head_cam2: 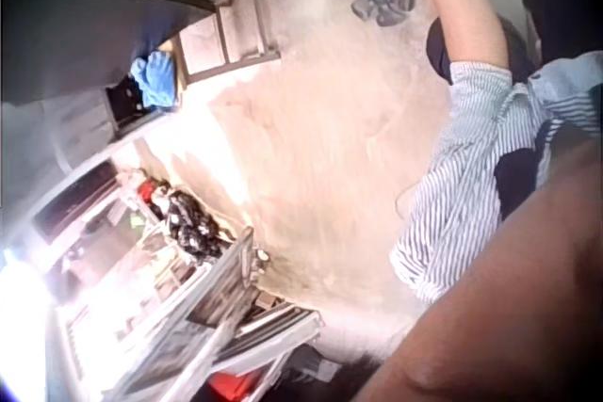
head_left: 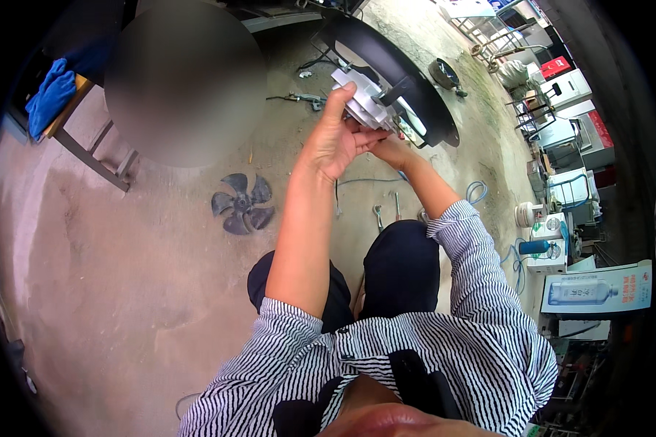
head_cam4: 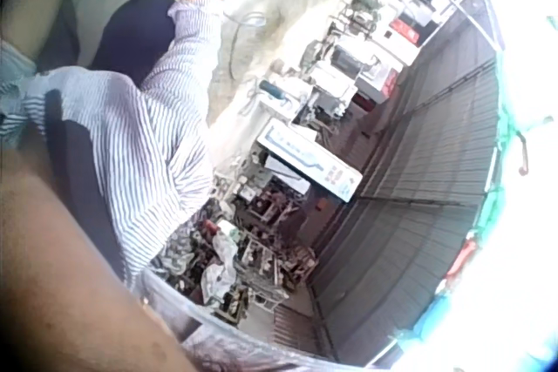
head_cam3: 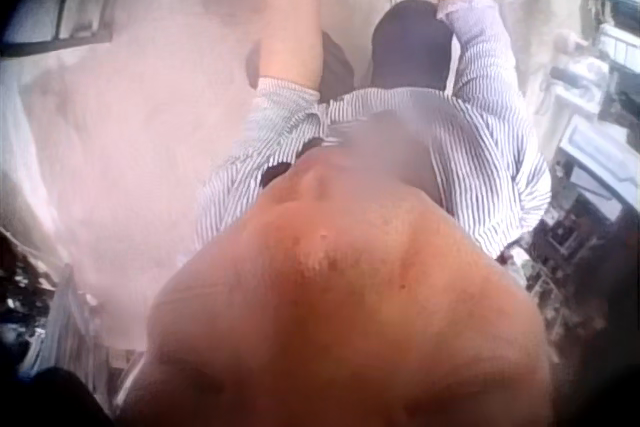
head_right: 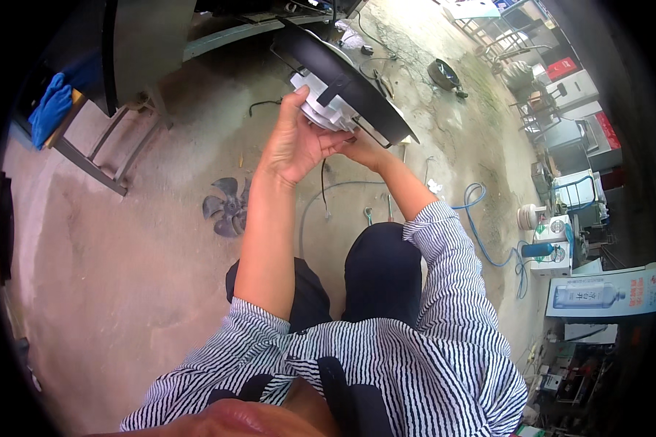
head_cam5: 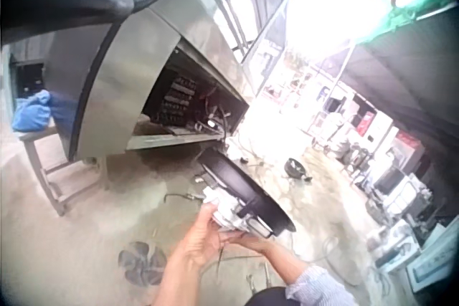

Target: The person assembles a small electric fan by attaching a motor to a circular frame and securing a white fan blade. They use a screwdriver to tighten screws and fasten the components together on the floor.

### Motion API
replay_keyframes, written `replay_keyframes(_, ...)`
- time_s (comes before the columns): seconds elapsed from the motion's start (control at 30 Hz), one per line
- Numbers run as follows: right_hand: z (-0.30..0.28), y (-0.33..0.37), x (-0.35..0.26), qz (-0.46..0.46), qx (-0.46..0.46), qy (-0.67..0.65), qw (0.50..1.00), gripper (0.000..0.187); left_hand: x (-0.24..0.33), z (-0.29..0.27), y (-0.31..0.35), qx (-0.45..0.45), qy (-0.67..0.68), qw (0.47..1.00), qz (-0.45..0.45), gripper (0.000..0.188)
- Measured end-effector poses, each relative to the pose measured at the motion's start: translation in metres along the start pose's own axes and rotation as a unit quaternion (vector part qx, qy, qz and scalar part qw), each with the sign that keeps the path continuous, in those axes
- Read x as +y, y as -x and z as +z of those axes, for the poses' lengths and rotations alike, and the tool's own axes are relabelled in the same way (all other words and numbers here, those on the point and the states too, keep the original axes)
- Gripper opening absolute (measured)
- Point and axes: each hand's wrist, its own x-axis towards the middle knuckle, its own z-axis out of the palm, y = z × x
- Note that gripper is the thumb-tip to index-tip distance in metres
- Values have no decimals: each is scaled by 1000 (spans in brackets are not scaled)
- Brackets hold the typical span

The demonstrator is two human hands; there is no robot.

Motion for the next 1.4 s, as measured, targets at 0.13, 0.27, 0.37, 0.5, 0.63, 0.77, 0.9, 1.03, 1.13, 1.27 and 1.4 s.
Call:
replay_keyframes(0.13,-5,31,-31,-22,0,84,996,20,14,-17,4,-100,71,992,36,90)
replay_keyframes(0.27,-79,69,-47,60,105,226,967,18,29,-23,5,-100,142,979,110,89)
replay_keyframes(0.37,-155,100,-21,67,192,204,958,21,31,-22,10,-83,196,971,106,77)
replay_keyframes(0.5,-210,148,-13,118,235,342,902,18,32,-24,-3,-119,213,966,87,64)
replay_keyframes(0.63,-254,211,1,182,292,494,799,26,26,-29,-11,-84,211,971,70,70)
replay_keyframes(0.77,-259,257,18,362,312,124,870,30,14,-50,-30,-53,169,981,78,76)
replay_keyframes(0.9,-238,282,12,352,264,-232,867,29,16,-72,-39,78,109,984,119,79)
replay_keyframes(1.03,-258,299,33,219,266,-400,849,24,19,-77,-37,156,4,983,94,81)
replay_keyframes(1.13,-270,260,51,199,355,-366,837,23,16,-86,-41,162,-18,983,87,79)
replay_keyframes(1.27,-311,182,77,61,454,-377,805,30,12,-87,-45,144,-23,986,80,77)
replay_keyframes(1.4,-209,76,11,16,315,-336,887,42,11,-97,-44,174,-82,978,82,79)
